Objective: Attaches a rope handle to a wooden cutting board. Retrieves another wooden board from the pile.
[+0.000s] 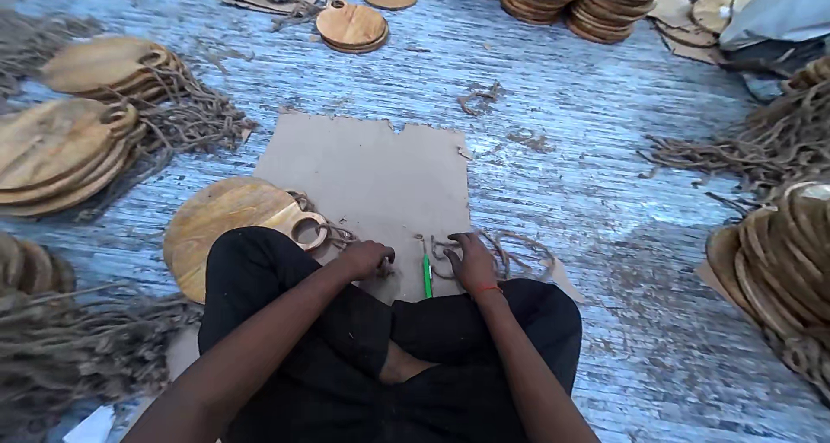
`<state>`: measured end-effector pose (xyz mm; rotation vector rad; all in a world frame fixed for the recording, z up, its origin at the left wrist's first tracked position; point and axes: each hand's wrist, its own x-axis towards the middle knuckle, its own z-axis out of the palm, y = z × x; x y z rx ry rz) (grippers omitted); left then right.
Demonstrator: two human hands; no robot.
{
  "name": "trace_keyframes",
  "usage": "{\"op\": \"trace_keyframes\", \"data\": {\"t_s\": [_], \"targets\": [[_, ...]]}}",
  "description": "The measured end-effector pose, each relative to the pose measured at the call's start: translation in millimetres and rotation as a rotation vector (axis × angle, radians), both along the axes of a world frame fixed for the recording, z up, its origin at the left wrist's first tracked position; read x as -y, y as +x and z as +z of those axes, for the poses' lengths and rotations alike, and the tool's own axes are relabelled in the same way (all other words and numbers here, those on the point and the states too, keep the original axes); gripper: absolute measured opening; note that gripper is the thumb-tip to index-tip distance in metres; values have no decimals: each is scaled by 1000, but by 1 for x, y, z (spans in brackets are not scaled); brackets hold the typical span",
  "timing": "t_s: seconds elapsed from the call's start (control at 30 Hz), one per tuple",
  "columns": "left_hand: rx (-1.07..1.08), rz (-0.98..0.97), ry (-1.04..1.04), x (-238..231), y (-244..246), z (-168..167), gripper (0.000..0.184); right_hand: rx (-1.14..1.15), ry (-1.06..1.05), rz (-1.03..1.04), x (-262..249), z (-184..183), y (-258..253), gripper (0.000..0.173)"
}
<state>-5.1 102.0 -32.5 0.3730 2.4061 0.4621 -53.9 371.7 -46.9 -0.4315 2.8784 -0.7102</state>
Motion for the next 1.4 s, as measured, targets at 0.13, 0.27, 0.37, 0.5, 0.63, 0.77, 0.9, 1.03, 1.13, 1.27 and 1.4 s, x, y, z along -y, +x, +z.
{"op": "trace_keyframes", "data": {"t_s": [0.13,0.27,0.37,0.5,0.63,0.77,0.9,1.03,1.13,1.27,1.4], "targets": [[15,-107,-118,-7,0,-15,50,91,-130,15,19,1,21,29],[-57,14,42,-10,-4,-3,41,198,-386,-14,22,-8,29,32],[-288,286,421,-19,0,27,40,371,-557,-4,29,-8,34,52],[-416,379,580,-40,9,68,38,489,-733,38,66,9,52,83],[-417,171,494,-53,20,111,38,298,-680,95,94,28,73,49],[-557,200,526,-47,22,133,39,284,-392,73,105,90,55,42],[-727,668,544,-19,40,93,72,229,-720,25,98,80,-9,14],[-146,777,-121,14,46,61,62,196,-811,-64,94,93,-23,25],[108,610,-347,4,25,35,59,212,-866,-176,100,105,-18,31],[3,585,-331,8,3,15,35,149,-877,-200,86,109,-13,27],[-112,636,-293,14,-9,20,34,176,-882,-294,56,95,-4,22]]}}
